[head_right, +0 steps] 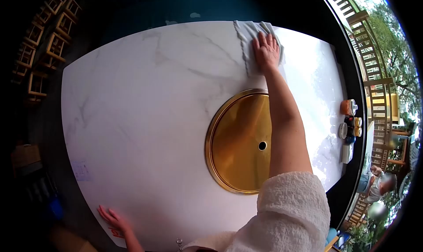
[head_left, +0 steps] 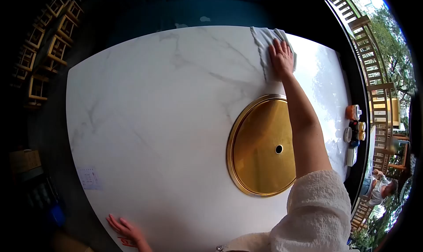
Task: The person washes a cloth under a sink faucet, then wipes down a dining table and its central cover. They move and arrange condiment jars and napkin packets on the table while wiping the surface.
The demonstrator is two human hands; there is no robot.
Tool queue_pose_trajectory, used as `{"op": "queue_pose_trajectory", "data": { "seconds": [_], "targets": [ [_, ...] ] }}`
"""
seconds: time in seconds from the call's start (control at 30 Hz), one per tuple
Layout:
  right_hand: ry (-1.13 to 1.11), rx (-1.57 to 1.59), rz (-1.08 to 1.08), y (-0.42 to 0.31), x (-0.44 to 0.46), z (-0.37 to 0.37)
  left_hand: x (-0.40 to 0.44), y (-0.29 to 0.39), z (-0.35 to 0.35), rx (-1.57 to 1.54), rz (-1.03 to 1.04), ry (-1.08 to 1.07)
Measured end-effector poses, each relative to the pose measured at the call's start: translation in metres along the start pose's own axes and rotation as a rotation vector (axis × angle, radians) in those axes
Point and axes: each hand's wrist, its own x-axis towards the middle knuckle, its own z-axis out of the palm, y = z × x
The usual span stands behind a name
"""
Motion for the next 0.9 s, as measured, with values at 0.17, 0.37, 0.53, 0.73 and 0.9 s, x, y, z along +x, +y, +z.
{"op": "queue_pose_trajectory", "data": {
  "seconds": [0.17,0.37,0.53,0.73,0.9],
  "targets": [
    [0.008,-0.189,0.643,0.314,-0.265,-0.105,0.004,-0.020,0.016,0.250,0.121,0.092],
    [0.111,-0.173,0.842,0.229,-0.494,-0.148,0.016,0.164,0.028,-0.230,0.613,0.081],
    [-0.243,0.026,0.001,0.151,-0.388,-0.169,-0.090,0.413,0.009,-0.529,1.006,-0.239],
    [0.087,-0.117,0.252,0.302,-0.170,-0.103,-0.178,0.524,-0.014,-0.423,1.110,-0.246],
    [-0.208,0.129,-0.320,0.234,-0.147,-0.106,-0.213,0.568,-0.001,-0.318,0.953,-0.274]
  ]
}}
